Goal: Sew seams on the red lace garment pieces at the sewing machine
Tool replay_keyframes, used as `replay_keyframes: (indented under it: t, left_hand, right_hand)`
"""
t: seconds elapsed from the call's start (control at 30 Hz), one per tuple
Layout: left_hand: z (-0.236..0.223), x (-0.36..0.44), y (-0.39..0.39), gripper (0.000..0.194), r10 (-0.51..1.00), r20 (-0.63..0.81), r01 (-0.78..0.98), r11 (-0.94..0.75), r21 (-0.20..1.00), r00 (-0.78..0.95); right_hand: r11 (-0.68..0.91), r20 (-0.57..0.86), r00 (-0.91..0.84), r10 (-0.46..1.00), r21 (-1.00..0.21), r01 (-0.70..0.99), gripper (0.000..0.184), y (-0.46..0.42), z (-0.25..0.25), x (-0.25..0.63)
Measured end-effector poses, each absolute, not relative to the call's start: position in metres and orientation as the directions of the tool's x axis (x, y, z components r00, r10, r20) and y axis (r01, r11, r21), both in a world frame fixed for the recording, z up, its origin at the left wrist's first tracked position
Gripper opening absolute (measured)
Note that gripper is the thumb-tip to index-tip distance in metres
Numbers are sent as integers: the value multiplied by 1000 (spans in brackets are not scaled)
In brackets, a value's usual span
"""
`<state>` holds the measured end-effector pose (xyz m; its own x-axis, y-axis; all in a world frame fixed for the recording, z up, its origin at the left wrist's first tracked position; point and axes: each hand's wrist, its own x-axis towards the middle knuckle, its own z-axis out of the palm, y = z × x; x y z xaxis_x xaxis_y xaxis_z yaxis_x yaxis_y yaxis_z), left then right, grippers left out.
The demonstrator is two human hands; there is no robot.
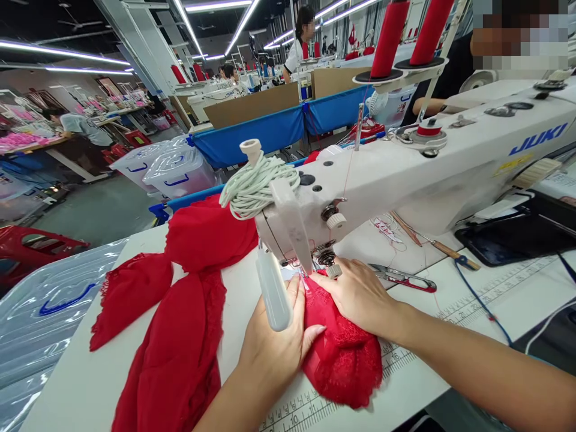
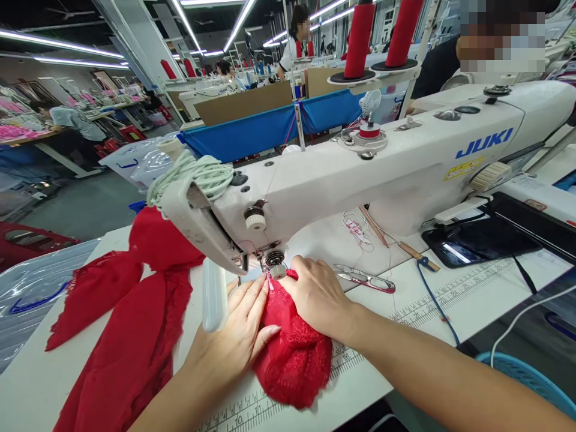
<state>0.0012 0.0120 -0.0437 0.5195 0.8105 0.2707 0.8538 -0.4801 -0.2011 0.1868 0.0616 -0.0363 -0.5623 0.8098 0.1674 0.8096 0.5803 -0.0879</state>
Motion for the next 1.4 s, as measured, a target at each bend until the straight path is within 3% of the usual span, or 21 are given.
replay_keyframes:
  t: [0.27, 0.47, 1.0, 1.4]
  left_hand:
    - [-41, -1, 10, 60, 748, 283, 797, -534, -282, 601]
    - [-42, -1, 10, 62, 749, 312, 812, -533, -239, 584]
    - [-38, 1, 10, 70, 776, 246, 805, -503, -315, 582]
    - [-44, 0, 10, 70, 751, 300, 806, -512, -297, 588]
  right_hand:
    - [566, 154, -551, 820, -85, 820, 29, 61, -38, 185]
    - [558, 131, -547, 827, -63, 827, 29, 61, -37, 183]
    - [573, 184, -557, 810, -47, 818, 28, 61, -41, 182]
    - [552, 136, -540, 831, -72, 831, 29, 61, -35, 182]
